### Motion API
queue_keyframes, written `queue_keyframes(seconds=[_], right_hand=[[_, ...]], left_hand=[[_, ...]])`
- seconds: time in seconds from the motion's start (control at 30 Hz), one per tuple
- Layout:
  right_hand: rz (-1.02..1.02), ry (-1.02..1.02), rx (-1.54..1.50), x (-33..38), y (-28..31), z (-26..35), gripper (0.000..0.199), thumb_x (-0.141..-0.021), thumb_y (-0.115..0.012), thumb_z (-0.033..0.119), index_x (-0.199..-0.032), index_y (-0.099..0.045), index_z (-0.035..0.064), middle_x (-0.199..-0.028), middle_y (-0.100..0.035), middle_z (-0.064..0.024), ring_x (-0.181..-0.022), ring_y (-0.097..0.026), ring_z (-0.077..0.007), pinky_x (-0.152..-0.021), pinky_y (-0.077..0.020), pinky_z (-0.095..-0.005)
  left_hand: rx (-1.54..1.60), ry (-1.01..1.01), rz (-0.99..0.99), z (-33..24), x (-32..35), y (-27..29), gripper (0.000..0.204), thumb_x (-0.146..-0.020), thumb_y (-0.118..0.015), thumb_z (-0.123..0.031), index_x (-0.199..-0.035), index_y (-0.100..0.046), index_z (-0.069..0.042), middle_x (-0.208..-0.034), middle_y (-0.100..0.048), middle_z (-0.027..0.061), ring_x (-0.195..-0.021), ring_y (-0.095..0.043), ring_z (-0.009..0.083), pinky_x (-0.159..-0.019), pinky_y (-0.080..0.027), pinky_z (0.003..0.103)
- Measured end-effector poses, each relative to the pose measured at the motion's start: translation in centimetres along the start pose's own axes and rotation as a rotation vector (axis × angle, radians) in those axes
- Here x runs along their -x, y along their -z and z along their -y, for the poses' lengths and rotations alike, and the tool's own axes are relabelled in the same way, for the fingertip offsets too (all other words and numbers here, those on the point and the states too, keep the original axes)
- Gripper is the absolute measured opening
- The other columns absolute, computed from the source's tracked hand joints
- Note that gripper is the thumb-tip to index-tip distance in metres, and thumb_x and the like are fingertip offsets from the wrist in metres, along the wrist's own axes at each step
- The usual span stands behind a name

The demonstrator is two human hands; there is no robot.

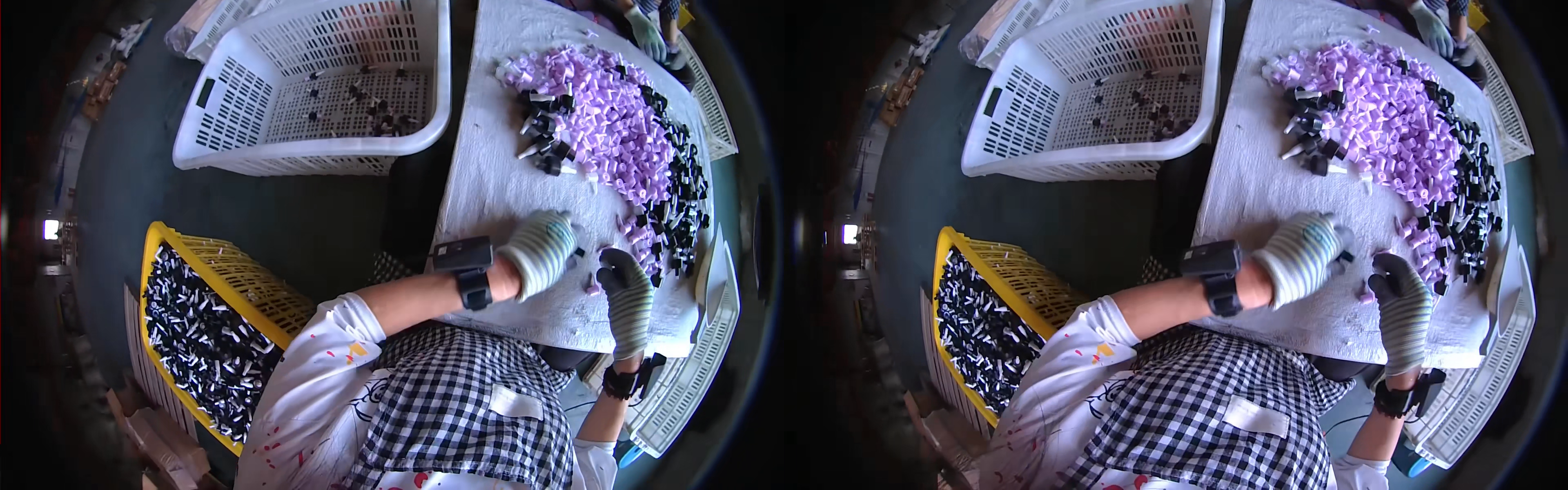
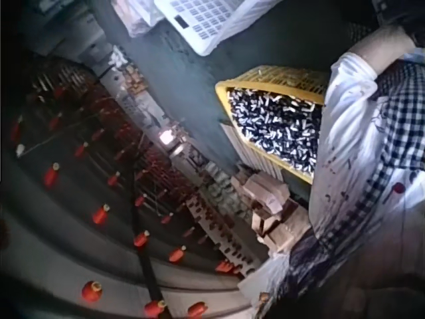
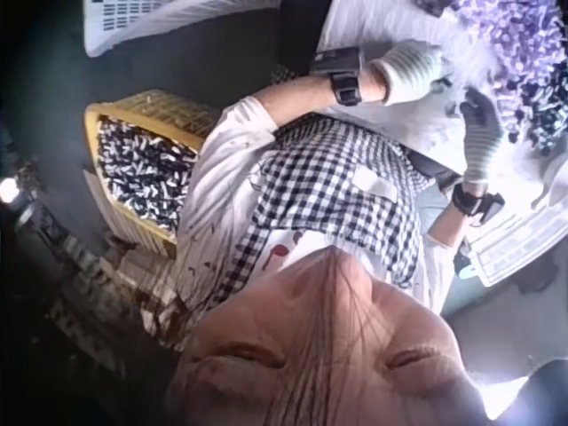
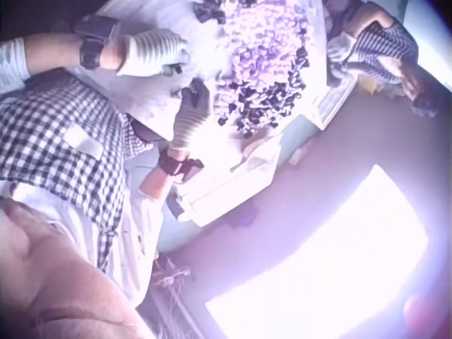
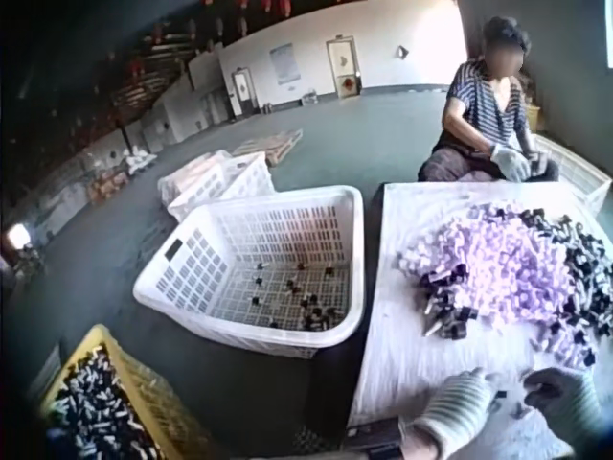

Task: Manually assembling black and purple plastic components at a workbench in a factory setting.

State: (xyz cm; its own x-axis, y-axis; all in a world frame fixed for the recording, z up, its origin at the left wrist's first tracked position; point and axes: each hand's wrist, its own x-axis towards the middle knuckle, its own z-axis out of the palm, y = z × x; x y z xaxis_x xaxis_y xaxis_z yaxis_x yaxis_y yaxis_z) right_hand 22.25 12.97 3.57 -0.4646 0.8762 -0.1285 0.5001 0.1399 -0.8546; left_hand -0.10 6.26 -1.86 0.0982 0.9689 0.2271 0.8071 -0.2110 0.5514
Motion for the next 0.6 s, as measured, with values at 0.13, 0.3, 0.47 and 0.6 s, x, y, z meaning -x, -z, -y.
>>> queue_keyframes(seconds=[0.13,0.3,0.47,0.6], right_hand=[[0.075,-0.045,0.004,0.4,0.3,2.8,0.033,-0.098,-0.068,-0.001,-0.131,-0.069,0.0005,-0.102,-0.072,-0.0023,-0.082,-0.064,-0.008,-0.072,-0.0534,-0.0251],[0.04,-0.063,0.245,0.0,0.7,4.9,0.031,-0.104,-0.069,0.013,-0.133,-0.071,0.0055,-0.103,-0.072,0.003,-0.082,-0.058,-0.0048,-0.075,-0.0505,-0.0234],[0.09,0.11,0.391,0.4,0.5,4.8,0.029,-0.107,-0.063,0.012,-0.134,-0.073,0.0075,-0.106,-0.072,0.0053,-0.082,-0.055,-0.0041,-0.076,-0.049,-0.0233],[0.139,0.008,0.281,0.4,-0.7,6.3,0.026,-0.102,-0.071,0.012,-0.127,-0.073,0.0052,-0.097,-0.069,0.0042,-0.077,-0.052,-0.0049,-0.07,-0.0461,-0.0227]], left_hand=[[0.333,0.047,-0.104,-3.1,2.2,1.1,0.033,-0.092,-0.072,-0.025,-0.117,-0.066,-0.005,-0.105,-0.069,0.0164,-0.099,-0.068,0.035,-0.088,-0.054,0.048],[0.37,0.087,-0.068,-2.8,2.8,0.0,0.033,-0.102,-0.063,-0.038,-0.112,-0.063,-0.006,-0.098,-0.07,0.016,-0.091,-0.07,0.0346,-0.082,-0.055,0.047],[0.376,0.044,-0.181,-2.6,2.7,-1.1,0.035,-0.098,-0.068,-0.038,-0.111,-0.066,-0.005,-0.093,-0.071,0.0168,-0.086,-0.071,0.0375,-0.077,-0.055,0.05],[0.412,0.052,-0.237,-2.1,3.1,-1.2,0.034,-0.097,-0.069,-0.038,-0.108,-0.067,-0.006,-0.092,-0.071,0.0161,-0.085,-0.07,0.038,-0.077,-0.054,0.051]])
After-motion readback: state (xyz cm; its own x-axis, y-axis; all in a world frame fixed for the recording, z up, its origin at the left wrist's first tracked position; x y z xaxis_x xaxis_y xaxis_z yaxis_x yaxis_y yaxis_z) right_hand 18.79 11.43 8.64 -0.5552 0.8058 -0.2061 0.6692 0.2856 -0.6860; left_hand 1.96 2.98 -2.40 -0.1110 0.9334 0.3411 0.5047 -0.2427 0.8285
